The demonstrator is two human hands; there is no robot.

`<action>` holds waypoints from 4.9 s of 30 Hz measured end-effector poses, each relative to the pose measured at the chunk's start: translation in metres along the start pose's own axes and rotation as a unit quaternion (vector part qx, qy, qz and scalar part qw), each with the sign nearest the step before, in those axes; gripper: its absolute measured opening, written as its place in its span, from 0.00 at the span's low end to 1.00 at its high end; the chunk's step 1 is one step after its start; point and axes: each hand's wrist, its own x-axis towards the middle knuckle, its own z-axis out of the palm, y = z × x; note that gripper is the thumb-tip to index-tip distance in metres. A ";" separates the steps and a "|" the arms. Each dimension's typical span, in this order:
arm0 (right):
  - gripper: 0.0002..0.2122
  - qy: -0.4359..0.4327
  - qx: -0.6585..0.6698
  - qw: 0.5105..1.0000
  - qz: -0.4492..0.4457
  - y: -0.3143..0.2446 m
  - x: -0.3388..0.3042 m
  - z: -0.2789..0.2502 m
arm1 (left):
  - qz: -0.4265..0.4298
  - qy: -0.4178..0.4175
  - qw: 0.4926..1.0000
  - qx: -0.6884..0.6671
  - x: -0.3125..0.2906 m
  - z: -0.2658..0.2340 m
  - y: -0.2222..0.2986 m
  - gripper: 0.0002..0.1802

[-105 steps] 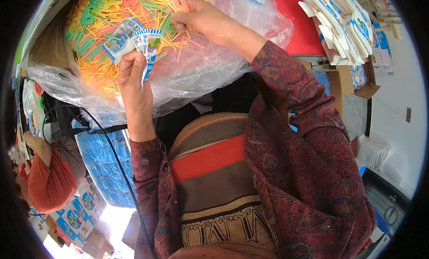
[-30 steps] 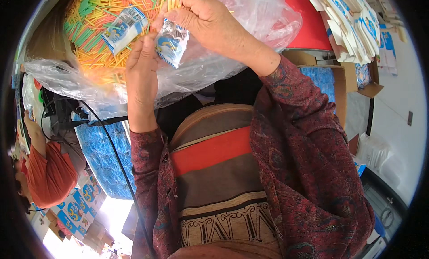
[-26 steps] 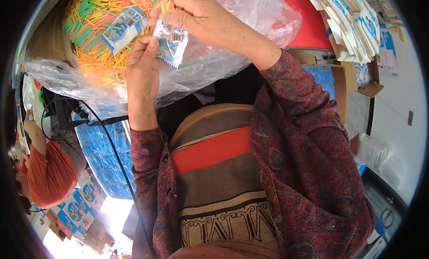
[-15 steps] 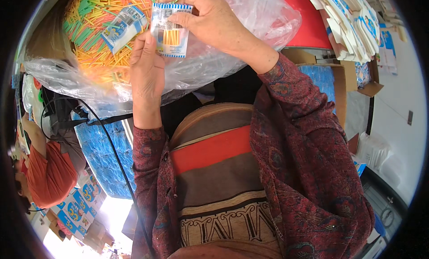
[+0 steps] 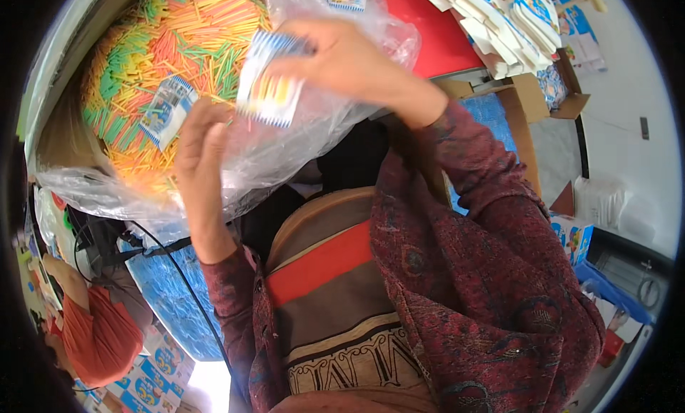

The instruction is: Packing colorful rubber bands into small plastic packets at a factory workstation.

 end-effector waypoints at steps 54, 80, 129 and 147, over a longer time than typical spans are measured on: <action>0.08 0.005 -0.005 1.000 -0.010 0.002 0.010 0.039 | 0.353 0.213 0.725 0.552 0.063 -0.059 -0.010 0.02; 0.10 -0.063 0.065 0.979 0.182 0.035 -0.005 0.069 | -0.012 0.004 1.000 -0.013 0.000 0.000 -0.026 0.09; 0.20 -0.122 -0.447 0.837 -0.293 0.064 0.047 0.070 | 0.187 -0.058 0.930 0.311 -0.004 -0.020 -0.043 0.03; 0.17 -0.157 -0.442 0.827 -0.308 0.064 0.055 0.075 | 0.188 -0.061 0.929 0.313 -0.004 -0.019 -0.044 0.04</action>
